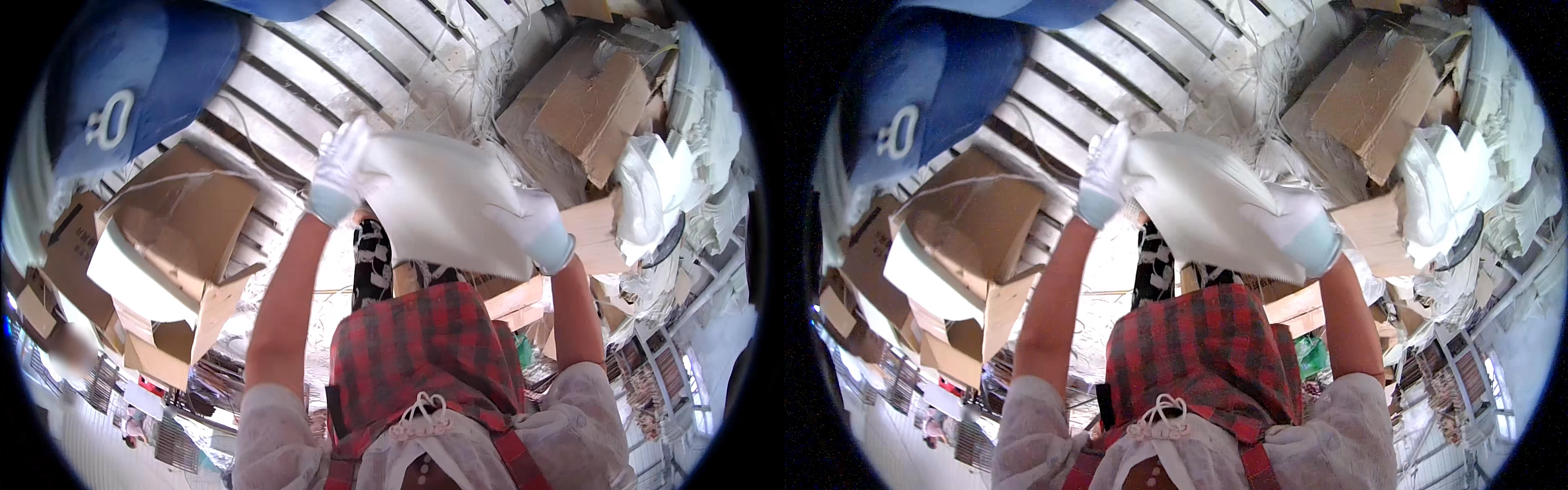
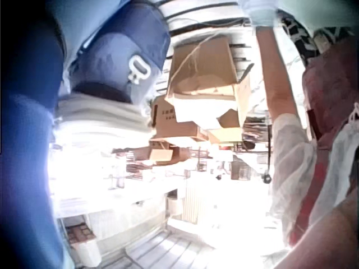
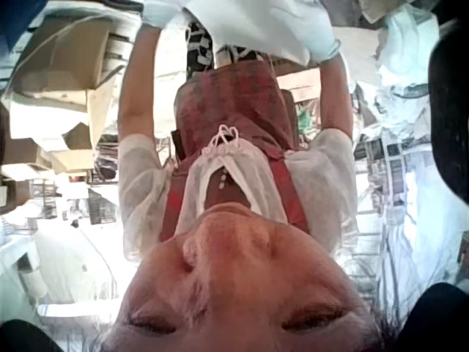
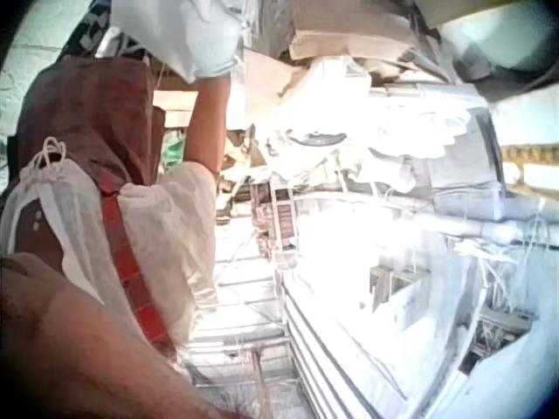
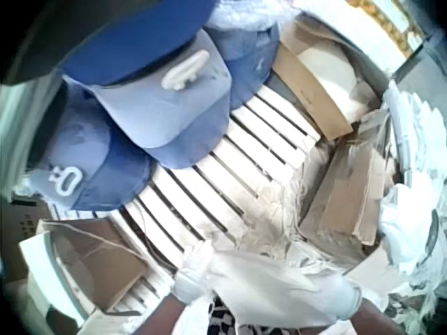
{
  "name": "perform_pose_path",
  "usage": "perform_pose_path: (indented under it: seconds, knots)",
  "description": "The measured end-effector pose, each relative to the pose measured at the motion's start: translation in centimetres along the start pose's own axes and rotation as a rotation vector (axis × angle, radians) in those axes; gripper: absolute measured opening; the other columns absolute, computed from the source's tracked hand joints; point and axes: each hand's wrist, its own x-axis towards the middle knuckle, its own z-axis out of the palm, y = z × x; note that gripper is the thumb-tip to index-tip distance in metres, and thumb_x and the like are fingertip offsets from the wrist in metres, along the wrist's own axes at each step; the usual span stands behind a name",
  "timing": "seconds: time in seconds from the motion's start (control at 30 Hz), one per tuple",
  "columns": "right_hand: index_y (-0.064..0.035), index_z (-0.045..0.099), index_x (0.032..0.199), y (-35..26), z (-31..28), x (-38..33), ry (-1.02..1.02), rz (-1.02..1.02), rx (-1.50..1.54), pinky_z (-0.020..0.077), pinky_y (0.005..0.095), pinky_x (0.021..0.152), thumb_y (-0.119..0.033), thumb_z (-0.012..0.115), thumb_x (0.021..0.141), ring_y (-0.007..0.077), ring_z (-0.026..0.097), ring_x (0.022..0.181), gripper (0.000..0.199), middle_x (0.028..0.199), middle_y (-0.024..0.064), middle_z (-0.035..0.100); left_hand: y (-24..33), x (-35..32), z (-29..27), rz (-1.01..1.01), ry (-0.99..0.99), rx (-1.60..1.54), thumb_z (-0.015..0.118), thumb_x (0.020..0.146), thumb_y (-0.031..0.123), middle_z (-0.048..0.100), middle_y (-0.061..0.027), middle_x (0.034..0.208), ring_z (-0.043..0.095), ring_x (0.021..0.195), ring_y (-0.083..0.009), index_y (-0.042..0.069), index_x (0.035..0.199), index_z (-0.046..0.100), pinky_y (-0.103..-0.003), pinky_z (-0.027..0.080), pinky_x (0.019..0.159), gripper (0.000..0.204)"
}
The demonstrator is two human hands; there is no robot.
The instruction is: The person repeatedly picks up white rectangular plates from a cluttered floor area, wipes them with a cloth, and stacks them on a nearby blue bin. The person also briefly handles a yellow plastic container and a blue water jug before returning to plate handling.
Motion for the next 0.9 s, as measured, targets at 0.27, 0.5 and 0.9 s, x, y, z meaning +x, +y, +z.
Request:
perform_pose_path:
  seconds: [0.27, 0.5, 0.9]
  knots:
    - [0.0016, 0.065, 0.097, -4.6, -6.0, -9.5, -0.103, -0.008, 0.083, 0.0472, 0.0248, 0.072, -0.011, 0.072, 0.075, 0.0089, 0.059, 0.077, 0.026, 0.084, 0.0030, 0.066, -7.3, -11.2, -11.0, -0.520, -0.433, -0.496, 0.042, 0.093, 0.036, 0.056, -0.0060, 0.112, 0.052, 0.100, -0.0106, 0.010, 0.131, 0.041, -0.025, 0.042, 0.084, 0.046]
    - [0.0028, 0.062, 0.101, -11.6, -3.9, -10.5, -0.319, -0.131, 0.224, 0.0462, 0.0268, 0.078, -0.008, 0.070, 0.072, 0.0128, 0.060, 0.084, 0.031, 0.092, 0.0048, 0.065, 13.6, -12.0, -15.8, -0.305, -0.449, -1.612, 0.041, 0.093, 0.034, 0.057, -0.0046, 0.109, 0.052, 0.099, -0.0105, 0.008, 0.125, 0.045, -0.026, 0.042, 0.084, 0.041]
    - [-0.0094, 0.058, 0.082, -8.9, 18.5, -6.4, -0.929, -1.166, -0.499, 0.0431, 0.0415, 0.057, -0.023, 0.048, 0.082, 0.0296, 0.057, 0.065, 0.017, 0.073, 0.0135, 0.059, 25.9, -17.8, -20.6, 0.496, -0.613, -0.486, 0.047, 0.085, 0.024, 0.061, -0.0085, 0.096, 0.058, 0.085, -0.0245, 0.006, 0.102, 0.059, -0.037, 0.044, 0.078, 0.027]
